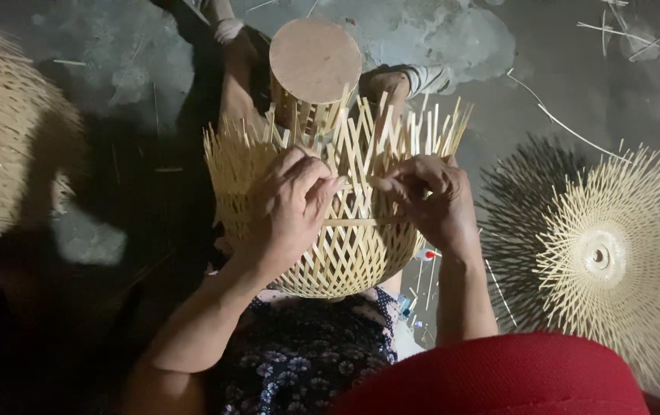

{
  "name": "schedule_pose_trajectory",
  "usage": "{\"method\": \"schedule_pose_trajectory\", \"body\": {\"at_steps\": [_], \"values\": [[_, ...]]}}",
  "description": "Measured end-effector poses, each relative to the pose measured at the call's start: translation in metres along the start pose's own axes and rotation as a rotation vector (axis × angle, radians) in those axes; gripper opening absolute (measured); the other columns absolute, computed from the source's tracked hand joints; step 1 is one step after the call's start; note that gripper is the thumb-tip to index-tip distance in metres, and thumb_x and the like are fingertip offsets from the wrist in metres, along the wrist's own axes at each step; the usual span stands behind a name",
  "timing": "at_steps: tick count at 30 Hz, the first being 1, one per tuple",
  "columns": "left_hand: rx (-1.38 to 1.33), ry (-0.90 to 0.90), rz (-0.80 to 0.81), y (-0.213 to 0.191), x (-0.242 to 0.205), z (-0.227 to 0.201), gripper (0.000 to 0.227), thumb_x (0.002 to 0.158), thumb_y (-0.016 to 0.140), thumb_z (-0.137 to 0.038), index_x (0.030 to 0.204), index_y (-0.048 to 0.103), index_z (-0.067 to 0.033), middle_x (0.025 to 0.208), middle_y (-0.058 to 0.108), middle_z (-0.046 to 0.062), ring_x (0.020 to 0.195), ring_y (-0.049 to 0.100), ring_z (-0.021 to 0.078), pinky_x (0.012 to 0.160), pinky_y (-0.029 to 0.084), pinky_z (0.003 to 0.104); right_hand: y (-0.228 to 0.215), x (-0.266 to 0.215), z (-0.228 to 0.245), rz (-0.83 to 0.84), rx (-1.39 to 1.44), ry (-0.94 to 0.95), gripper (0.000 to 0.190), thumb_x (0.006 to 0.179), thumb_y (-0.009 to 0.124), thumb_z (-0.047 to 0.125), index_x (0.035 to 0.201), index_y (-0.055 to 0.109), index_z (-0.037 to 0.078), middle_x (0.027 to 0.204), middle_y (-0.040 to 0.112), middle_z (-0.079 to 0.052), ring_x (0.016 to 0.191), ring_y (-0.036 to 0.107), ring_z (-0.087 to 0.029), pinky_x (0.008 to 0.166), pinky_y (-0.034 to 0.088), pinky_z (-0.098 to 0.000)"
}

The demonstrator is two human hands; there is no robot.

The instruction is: The person weaves a bamboo basket by hand, interlacing thin bamboo strips through the vertical spokes of the frame. They thread a long bamboo strip horizontally through the spokes and rotate the basket to continue the weave.

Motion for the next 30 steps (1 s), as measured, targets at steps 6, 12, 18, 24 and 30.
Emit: {"method": "schedule_pose_trajectory", "body": {"at_steps": [6, 12, 18, 24, 30], "values": [[0.068, -0.055, 0.057, -0.002, 0.018, -0.019, 0.021, 0.096, 0.077, -0.024, 0.101, 0.066, -0.0063, 0.097, 0.062, 0.006, 0.082, 0.059, 0.0153, 0.069, 0.051, 0.030, 0.010, 0.001, -0.009, 0.025, 0.744, -0.059, 0.003, 0.098, 0.076, 0.014, 0.098, 0.076, 0.012, 0.089, 0.072, 0.002, 0.071, 0.059, -0.005, 0.058, 0.049, -0.0190], [0.177, -0.081, -0.011, 0.001, 0.023, -0.029, 0.032, 0.084, 0.084, -0.032, 0.094, 0.066, -0.0079, 0.091, 0.060, 0.006, 0.082, 0.059, 0.0181, 0.070, 0.049, 0.034, 0.013, -0.006, -0.009, -0.082, 0.446, -0.175, 0.014, 0.090, 0.083, 0.012, 0.103, 0.079, 0.009, 0.087, 0.068, -0.001, 0.080, 0.054, -0.012, 0.074, 0.043, -0.0277], [0.047, -0.093, 0.007, 0.008, 0.016, -0.014, 0.027, 0.092, 0.082, -0.025, 0.090, 0.062, -0.0080, 0.100, 0.061, 0.008, 0.084, 0.060, 0.0154, 0.069, 0.052, 0.029, 0.016, -0.011, -0.020, -0.107, 0.540, -0.109, 0.016, 0.084, 0.085, 0.018, 0.097, 0.079, 0.012, 0.079, 0.061, 0.002, 0.078, 0.048, -0.012, 0.073, 0.037, -0.0290], [-0.073, -0.127, 0.040, -0.015, 0.027, -0.018, 0.021, 0.095, 0.077, -0.020, 0.097, 0.062, -0.0039, 0.098, 0.061, 0.009, 0.072, 0.058, 0.0145, 0.057, 0.052, 0.030, 0.014, -0.008, -0.020, -0.083, 0.655, -0.194, 0.013, 0.087, 0.084, 0.021, 0.096, 0.077, 0.013, 0.080, 0.063, 0.002, 0.078, 0.048, -0.011, 0.074, 0.037, -0.0276], [-0.182, -0.199, -0.088, -0.020, 0.011, -0.003, 0.013, 0.100, 0.068, -0.017, 0.108, 0.062, -0.0093, 0.099, 0.065, 0.002, 0.081, 0.062, 0.0133, 0.070, 0.052, 0.029, 0.016, -0.011, -0.016, -0.100, 0.581, -0.204, 0.012, 0.089, 0.083, 0.020, 0.094, 0.076, 0.013, 0.084, 0.068, 0.003, 0.076, 0.051, -0.010, 0.077, 0.038, -0.0286]]}}
Point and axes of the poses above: each hand's wrist, its own x-axis towards the middle knuckle, its own y-axis out of the palm, z = x × y, the point moved 2 cm from there along x, towards the middle knuckle
